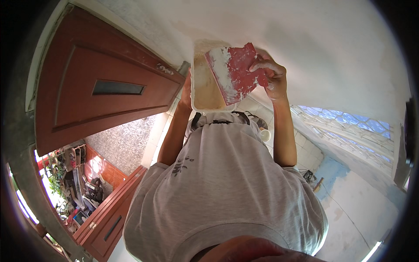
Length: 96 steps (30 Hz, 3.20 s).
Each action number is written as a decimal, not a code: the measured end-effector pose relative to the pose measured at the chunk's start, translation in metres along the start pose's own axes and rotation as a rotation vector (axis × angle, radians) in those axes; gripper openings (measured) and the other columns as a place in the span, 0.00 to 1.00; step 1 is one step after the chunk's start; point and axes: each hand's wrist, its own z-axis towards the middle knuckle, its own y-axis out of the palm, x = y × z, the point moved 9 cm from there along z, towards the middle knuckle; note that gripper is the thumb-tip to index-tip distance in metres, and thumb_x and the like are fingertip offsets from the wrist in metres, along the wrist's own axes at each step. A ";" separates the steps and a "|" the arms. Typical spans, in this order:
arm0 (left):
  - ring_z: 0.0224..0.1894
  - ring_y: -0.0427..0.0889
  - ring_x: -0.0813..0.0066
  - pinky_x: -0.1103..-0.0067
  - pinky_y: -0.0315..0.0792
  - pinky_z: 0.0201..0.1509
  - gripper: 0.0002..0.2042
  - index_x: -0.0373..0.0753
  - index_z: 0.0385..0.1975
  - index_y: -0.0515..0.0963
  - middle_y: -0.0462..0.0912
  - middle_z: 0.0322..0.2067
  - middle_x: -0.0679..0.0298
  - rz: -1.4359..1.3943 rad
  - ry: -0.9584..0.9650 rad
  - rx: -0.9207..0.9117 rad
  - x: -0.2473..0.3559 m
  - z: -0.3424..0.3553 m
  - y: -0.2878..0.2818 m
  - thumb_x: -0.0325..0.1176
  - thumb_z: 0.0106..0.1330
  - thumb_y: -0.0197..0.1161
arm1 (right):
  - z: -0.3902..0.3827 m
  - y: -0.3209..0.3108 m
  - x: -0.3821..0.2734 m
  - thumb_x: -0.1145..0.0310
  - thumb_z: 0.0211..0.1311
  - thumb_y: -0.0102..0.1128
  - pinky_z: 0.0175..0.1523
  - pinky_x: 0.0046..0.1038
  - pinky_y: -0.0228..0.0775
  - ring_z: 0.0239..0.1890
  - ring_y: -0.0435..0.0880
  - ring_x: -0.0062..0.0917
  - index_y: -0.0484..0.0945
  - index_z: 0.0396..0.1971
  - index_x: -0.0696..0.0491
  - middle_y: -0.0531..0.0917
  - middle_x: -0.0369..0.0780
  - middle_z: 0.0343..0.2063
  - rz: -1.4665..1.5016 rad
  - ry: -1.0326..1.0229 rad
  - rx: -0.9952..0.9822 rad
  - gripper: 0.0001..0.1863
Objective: The person applies plaster to an indoor wall and ceiling corner using a red hand spreader, repeatedly dipping the spreader into a plastic container of white plaster material.
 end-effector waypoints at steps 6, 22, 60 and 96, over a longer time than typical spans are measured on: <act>0.61 0.77 0.65 0.67 0.72 0.66 0.28 0.42 0.71 0.64 0.74 0.63 0.60 0.090 0.093 0.047 -0.002 0.002 -0.023 0.54 0.80 0.39 | -0.013 -0.016 0.008 0.87 0.52 0.52 0.42 0.20 0.72 0.39 0.80 0.19 0.83 0.45 0.63 0.85 0.44 0.46 0.130 0.190 0.168 0.19; 0.60 0.78 0.68 0.70 0.75 0.63 0.30 0.39 0.69 0.66 0.76 0.62 0.59 0.423 -0.069 0.145 0.009 -0.014 0.024 0.56 0.78 0.46 | 0.045 -0.023 0.013 0.77 0.65 0.64 0.52 0.23 0.75 0.40 0.82 0.18 0.76 0.58 0.54 0.86 0.37 0.37 -0.206 0.388 0.033 0.21; 0.61 0.77 0.66 0.69 0.74 0.64 0.33 0.39 0.71 0.63 0.75 0.62 0.57 0.257 -0.030 0.207 0.002 -0.015 -0.023 0.58 0.75 0.50 | 0.075 -0.027 -0.003 0.68 0.64 0.69 0.37 0.19 0.66 0.31 0.72 0.15 0.76 0.52 0.58 0.78 0.33 0.28 -0.477 -0.139 0.832 0.19; 0.62 0.77 0.63 0.68 0.74 0.66 0.36 0.37 0.71 0.59 0.74 0.63 0.55 0.280 0.191 0.241 0.008 0.011 0.009 0.63 0.78 0.35 | 0.005 0.027 0.032 0.66 0.65 0.70 0.35 0.21 0.77 0.33 0.82 0.16 0.76 0.43 0.61 0.84 0.39 0.34 -0.019 0.229 0.671 0.17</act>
